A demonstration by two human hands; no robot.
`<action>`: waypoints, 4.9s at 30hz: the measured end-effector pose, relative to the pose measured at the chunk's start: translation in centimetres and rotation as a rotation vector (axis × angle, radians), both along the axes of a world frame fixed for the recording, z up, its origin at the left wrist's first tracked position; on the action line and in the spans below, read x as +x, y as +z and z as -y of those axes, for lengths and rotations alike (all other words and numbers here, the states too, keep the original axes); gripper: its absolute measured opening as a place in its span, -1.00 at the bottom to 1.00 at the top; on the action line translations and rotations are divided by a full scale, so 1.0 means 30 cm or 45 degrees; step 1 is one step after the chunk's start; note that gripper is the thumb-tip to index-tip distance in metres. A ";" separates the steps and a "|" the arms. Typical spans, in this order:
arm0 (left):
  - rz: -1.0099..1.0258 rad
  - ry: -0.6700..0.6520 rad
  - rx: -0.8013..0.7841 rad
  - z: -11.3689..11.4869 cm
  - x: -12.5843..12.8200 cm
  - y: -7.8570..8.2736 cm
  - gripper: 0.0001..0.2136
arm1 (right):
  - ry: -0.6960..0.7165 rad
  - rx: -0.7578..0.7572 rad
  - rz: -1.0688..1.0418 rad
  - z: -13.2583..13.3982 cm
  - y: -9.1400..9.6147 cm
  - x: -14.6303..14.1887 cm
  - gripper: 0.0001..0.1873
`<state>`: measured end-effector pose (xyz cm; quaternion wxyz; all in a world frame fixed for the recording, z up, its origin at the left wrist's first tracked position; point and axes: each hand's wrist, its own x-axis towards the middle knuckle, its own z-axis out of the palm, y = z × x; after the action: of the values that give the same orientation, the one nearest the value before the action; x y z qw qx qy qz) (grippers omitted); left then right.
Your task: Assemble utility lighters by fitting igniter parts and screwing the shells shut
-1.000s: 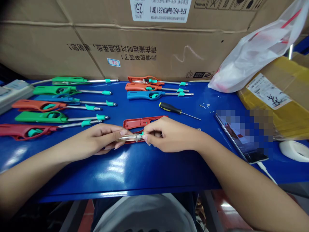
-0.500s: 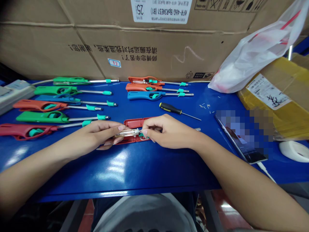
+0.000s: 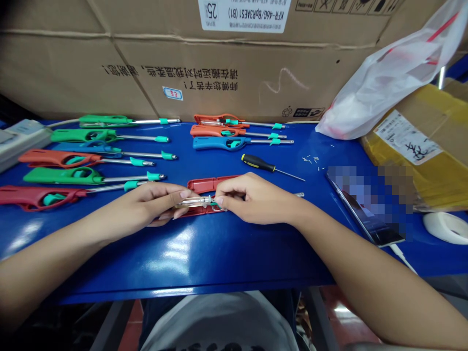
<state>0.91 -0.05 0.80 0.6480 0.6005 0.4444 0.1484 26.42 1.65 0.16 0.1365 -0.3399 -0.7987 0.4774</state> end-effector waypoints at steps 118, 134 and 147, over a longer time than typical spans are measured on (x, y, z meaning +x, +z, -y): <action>-0.484 -0.365 1.441 0.017 -0.019 -0.024 -0.76 | 0.059 0.969 0.159 0.024 -0.009 -0.012 -0.79; -0.416 -0.487 1.659 0.002 -0.013 -0.057 -0.75 | 0.009 0.958 0.423 -0.011 -0.004 0.034 -0.80; -0.308 -0.286 1.361 0.013 -0.008 -0.062 -0.76 | -0.072 0.855 0.361 -0.001 -0.017 0.014 -0.83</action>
<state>0.67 -0.45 -1.05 0.2097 0.9018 0.3118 0.2133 26.85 1.67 -0.35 0.1416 -0.3609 -0.9122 0.1328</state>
